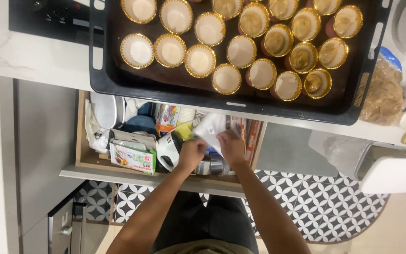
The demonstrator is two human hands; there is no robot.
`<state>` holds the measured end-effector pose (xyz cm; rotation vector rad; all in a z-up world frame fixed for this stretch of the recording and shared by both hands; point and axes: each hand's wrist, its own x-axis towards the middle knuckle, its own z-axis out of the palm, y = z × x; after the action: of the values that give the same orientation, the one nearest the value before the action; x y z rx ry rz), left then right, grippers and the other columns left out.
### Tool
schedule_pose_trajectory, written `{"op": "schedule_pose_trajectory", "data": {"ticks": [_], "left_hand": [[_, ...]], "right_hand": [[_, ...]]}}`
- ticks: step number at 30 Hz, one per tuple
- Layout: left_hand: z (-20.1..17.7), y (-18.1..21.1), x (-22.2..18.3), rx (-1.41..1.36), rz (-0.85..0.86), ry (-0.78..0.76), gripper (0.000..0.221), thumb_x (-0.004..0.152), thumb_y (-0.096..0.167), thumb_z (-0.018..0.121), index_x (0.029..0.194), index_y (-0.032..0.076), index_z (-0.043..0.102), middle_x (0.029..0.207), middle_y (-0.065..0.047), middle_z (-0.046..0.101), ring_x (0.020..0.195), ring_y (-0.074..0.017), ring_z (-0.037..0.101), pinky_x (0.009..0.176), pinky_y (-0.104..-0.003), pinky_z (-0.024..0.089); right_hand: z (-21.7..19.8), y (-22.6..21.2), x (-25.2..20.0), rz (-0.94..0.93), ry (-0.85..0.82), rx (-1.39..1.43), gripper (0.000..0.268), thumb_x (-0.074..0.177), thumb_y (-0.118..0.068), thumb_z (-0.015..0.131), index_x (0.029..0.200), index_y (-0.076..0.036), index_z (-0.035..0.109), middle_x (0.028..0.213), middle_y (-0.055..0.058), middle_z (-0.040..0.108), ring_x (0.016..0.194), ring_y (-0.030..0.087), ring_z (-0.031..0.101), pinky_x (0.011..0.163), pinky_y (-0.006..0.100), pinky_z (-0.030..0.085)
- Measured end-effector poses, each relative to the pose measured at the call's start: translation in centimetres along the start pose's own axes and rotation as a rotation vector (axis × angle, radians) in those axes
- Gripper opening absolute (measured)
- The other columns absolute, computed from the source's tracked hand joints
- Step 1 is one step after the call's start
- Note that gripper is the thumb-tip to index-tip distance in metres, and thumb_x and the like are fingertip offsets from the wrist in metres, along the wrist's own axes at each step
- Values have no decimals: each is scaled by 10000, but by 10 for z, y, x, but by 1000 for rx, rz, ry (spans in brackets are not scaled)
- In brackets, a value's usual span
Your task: Piping filling into tart shells on a baking tray.
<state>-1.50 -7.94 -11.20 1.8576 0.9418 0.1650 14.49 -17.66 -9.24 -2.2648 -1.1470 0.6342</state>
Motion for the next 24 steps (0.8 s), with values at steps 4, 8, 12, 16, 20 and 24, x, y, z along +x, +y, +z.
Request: {"op": "schedule_pose_trajectory", "data": {"ticks": [4,8,12,16,20,24], "left_hand": [[32,4,11,-865,-661,102,102,847,80,743,870,-13,708,758,-97,736,617,-151,719,537,-306,611],[36,31,2,-838,-601,252,117,853,94,779,874,4,707,752,-67,715,592,-122,666,501,-256,559],[30,52,6,-737,-691,359,193,808,83,834,831,-15,671,702,-54,678,556,-119,614,464,-279,512],[84,-15,5,-882,-540,335,136,852,45,802,808,-37,703,682,-51,692,564,-120,583,504,-274,452],[86,-25,1,-619,-485,247,35,854,-25,729,820,-22,718,711,-61,713,619,-118,631,551,-275,494],[68,-28,-16,-1129,-617,92,66,876,-45,731,914,1,704,840,-60,709,696,-108,623,616,-254,482]], "right_hand": [[-7,-8,12,78,-6,87,127,917,-159,678,907,-36,705,935,137,694,896,345,662,814,433,521],[-7,-8,10,105,8,115,140,919,-166,681,900,-28,694,924,149,682,903,351,660,812,434,520],[0,-2,4,79,27,109,121,913,-156,694,901,-36,693,938,142,681,930,353,657,821,434,518],[-1,-9,0,-51,-39,36,234,876,-51,721,1104,-80,676,1132,126,639,1085,356,627,947,461,502],[-36,-58,12,8,-372,57,690,754,29,739,1374,-220,567,1435,103,391,1232,342,543,1050,470,455],[-33,-49,14,66,-481,-78,735,690,10,805,1307,-337,609,1517,76,321,1354,359,402,1100,494,387]]}}
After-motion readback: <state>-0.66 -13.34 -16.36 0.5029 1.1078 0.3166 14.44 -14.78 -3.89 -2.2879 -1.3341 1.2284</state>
